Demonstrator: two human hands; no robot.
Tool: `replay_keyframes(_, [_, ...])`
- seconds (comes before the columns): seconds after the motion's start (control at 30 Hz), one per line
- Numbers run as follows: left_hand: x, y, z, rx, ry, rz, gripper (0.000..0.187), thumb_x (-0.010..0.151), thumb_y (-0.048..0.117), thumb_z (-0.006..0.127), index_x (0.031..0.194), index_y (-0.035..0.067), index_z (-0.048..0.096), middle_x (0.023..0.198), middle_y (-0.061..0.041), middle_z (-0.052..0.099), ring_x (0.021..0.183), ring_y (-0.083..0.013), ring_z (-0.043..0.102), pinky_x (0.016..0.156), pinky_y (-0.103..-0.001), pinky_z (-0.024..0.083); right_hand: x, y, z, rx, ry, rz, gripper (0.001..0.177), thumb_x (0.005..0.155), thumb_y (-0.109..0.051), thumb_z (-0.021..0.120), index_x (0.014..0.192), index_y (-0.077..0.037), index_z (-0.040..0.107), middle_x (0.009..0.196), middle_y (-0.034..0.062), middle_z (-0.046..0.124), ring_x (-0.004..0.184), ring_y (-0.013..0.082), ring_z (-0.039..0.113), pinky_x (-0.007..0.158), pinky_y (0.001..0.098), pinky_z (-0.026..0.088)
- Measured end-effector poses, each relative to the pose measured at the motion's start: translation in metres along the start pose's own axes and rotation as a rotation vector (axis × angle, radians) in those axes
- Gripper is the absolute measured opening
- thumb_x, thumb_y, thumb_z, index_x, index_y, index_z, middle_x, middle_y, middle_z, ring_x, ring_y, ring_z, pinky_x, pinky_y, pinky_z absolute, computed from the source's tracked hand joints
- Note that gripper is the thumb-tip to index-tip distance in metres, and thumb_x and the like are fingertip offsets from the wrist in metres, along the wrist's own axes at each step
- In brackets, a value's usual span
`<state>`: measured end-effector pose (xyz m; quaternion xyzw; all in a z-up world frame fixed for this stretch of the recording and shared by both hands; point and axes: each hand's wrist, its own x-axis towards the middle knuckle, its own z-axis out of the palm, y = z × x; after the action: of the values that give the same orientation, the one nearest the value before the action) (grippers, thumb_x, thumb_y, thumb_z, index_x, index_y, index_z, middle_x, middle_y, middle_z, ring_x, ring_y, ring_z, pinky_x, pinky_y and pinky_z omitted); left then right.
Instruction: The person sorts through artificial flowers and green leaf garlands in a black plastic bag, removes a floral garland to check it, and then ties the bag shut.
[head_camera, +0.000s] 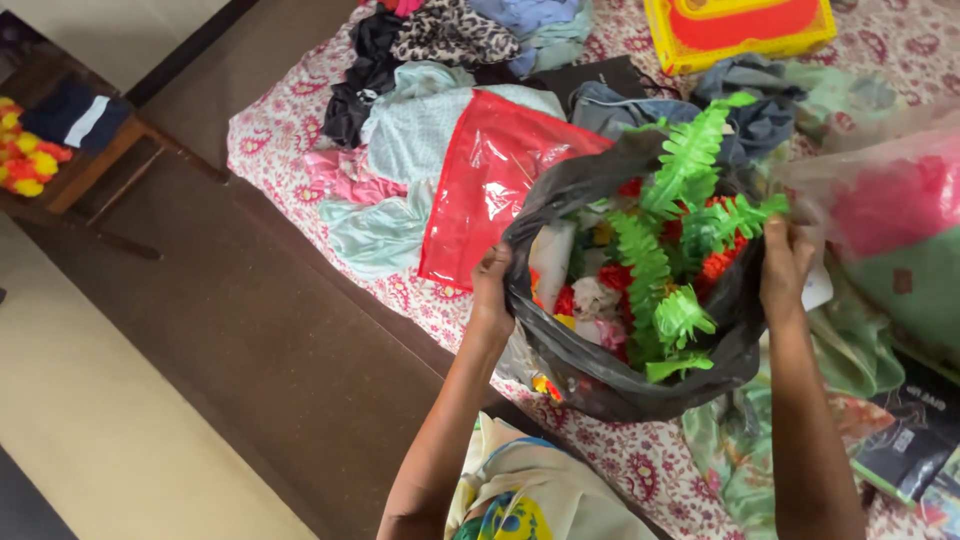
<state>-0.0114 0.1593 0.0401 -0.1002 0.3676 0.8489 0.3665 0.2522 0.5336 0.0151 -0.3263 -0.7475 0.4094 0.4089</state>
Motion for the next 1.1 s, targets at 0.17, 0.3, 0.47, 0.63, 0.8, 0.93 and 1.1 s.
replay_keyframes(0.17, [-0.038, -0.001, 0.030, 0.678, -0.152, 0.446, 0.058, 0.089, 0.025, 0.081, 0.132, -0.005, 0.058, 0.108, -0.012, 0.073, 0.094, -0.0206, 0.068, 0.084, -0.034, 0.055, -0.029, -0.046, -0.014, -0.514, -0.076, 0.153, 0.069, 0.094, -0.051, 0.075, 0.134, 0.004, 0.065, 0.110, 0.0271, 0.072, 0.102, 0.0373, 0.070, 0.089, 0.0461, 0.052])
replay_keyframes(0.3, [-0.093, 0.038, 0.083, 1.213, -0.069, 0.566, 0.095, 0.074, 0.028, 0.089, 0.149, -0.002, 0.038, 0.107, -0.024, 0.072, 0.095, -0.0364, 0.070, 0.081, -0.044, 0.056, -0.050, -0.065, -0.018, -0.753, -0.160, 0.199, 0.071, 0.085, -0.052, 0.077, 0.131, 0.001, 0.068, 0.108, 0.0291, 0.072, 0.101, 0.0445, 0.069, 0.088, 0.0523, 0.051])
replay_keyframes(0.47, [-0.090, 0.029, 0.085, 1.633, 0.024, 0.427, 0.105, 0.076, 0.027, 0.084, 0.159, 0.008, 0.022, 0.091, -0.029, 0.071, 0.084, -0.0462, 0.070, 0.074, -0.052, 0.054, -0.064, -0.009, -0.035, -0.760, -0.198, 0.127, 0.035, 0.090, -0.031, 0.071, 0.106, 0.000, 0.074, 0.093, 0.0275, 0.071, 0.093, 0.0463, 0.068, 0.081, 0.0528, 0.051])
replay_keyframes(0.63, [-0.022, -0.035, 0.000, 1.194, -0.115, 0.478, 0.049, 0.086, 0.010, 0.070, 0.133, 0.002, 0.059, 0.087, -0.019, 0.072, 0.077, -0.0295, 0.070, 0.069, -0.041, 0.053, -0.039, 0.075, -0.082, 0.160, 0.315, 0.202, 0.007, 0.077, -0.004, 0.061, 0.079, 0.002, 0.057, 0.081, 0.0114, 0.057, 0.071, 0.0293, 0.051, 0.067, 0.0388, 0.041])
replay_keyframes(0.8, [-0.002, -0.045, -0.018, 0.548, -0.178, 0.252, 0.023, 0.091, 0.000, 0.063, 0.113, -0.003, 0.069, 0.086, -0.004, 0.068, 0.071, -0.0129, 0.060, 0.063, -0.030, 0.048, -0.034, 0.040, -0.107, 0.578, 0.562, 0.291, 0.027, 0.060, 0.002, 0.059, 0.087, 0.000, 0.063, 0.089, 0.0064, 0.061, 0.083, 0.0219, 0.061, 0.078, 0.0312, 0.051])
replay_keyframes(0.93, [-0.013, -0.036, -0.009, 0.234, -0.083, 0.120, 0.020, 0.099, 0.012, 0.060, 0.113, 0.001, 0.069, 0.096, -0.001, 0.071, 0.080, -0.0109, 0.064, 0.070, -0.028, 0.052, -0.051, 0.031, -0.099, 0.443, 0.581, 0.235, 0.023, 0.066, 0.005, 0.057, 0.088, 0.001, 0.065, 0.090, 0.0050, 0.062, 0.084, 0.0187, 0.059, 0.079, 0.0293, 0.048])
replay_keyframes(1.1, [0.014, -0.040, -0.059, -0.053, -0.043, -0.064, 0.036, 0.107, 0.034, 0.053, 0.118, 0.005, 0.070, 0.103, -0.005, 0.074, 0.084, -0.0165, 0.068, 0.076, -0.033, 0.056, -0.089, 0.070, -0.101, 0.181, 0.535, 0.061, 0.015, 0.078, 0.011, 0.057, 0.090, 0.004, 0.063, 0.094, 0.0027, 0.061, 0.087, 0.0158, 0.056, 0.081, 0.0305, 0.045])
